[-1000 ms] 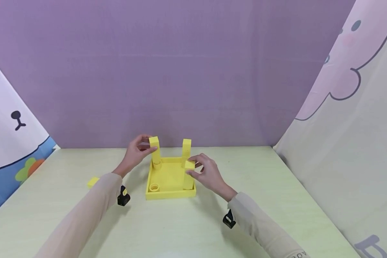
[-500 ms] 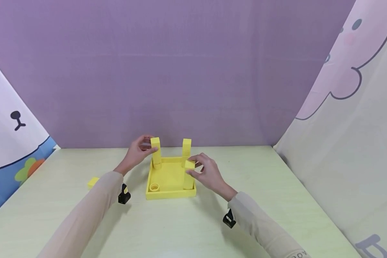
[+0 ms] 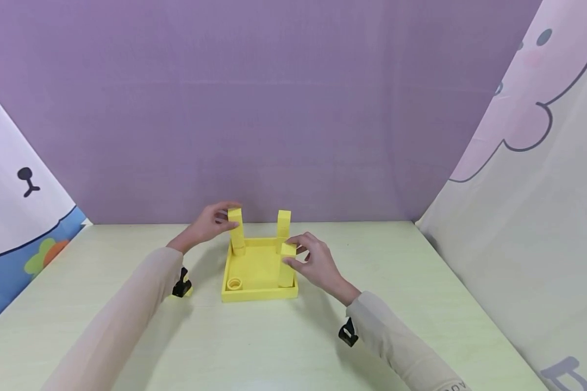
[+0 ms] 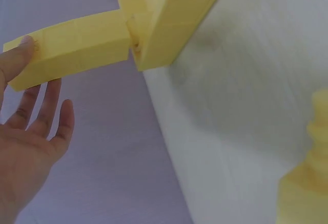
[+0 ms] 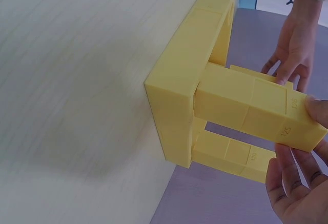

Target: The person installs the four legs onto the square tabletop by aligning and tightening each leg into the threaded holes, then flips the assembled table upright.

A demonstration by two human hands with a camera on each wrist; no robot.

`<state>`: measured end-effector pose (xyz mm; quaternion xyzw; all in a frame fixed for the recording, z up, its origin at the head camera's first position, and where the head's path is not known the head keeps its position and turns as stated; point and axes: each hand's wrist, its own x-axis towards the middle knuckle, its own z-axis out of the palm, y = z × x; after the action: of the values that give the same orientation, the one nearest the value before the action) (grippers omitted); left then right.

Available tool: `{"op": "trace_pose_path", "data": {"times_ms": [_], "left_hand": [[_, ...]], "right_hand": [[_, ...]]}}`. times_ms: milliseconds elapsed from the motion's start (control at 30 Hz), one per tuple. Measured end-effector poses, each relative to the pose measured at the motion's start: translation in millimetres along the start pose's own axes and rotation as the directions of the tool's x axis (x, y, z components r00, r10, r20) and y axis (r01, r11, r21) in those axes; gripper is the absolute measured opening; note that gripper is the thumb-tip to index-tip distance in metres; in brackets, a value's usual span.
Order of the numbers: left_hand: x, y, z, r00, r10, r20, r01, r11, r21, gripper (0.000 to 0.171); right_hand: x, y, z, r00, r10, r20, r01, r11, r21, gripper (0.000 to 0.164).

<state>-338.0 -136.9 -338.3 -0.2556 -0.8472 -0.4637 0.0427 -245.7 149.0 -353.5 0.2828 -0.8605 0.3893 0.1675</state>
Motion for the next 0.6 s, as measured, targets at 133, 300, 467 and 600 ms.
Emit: {"op": "trace_pose_path", "data": {"times_ms": [133,300,467,600], "left_hand": [[2.3,3.3,-3.3,0.999,0.038,0.033,-0.039,0.998,0.039,0.041],[3.7,6.0,-4.7,0.998,0.039,0.040,-0.043,0.994,0.100,0.037],[2.7,7.6,-6.0,0.999,0.035,0.041,-0.040,0.991,0.127,0.036],[1.7,7.3,-7.0,0.998,0.039,0.046,-0.044,0.993,0.113,0.036]], "right_hand": [[-0.5,0.1,-0.1,1.000,-0.002,-0.001,0.002,1.000,-0.002,0.032],[-0.6,0.7,-0.2,1.000,0.001,-0.001,-0.001,1.000,-0.006,0.032],[-0.4,0.7,-0.2,1.000,-0.005,-0.003,0.005,1.000,-0.005,0.033],[-0.5,0.3,-0.3,1.000,-0.006,0.000,0.006,1.000,-0.005,0.032]]}}
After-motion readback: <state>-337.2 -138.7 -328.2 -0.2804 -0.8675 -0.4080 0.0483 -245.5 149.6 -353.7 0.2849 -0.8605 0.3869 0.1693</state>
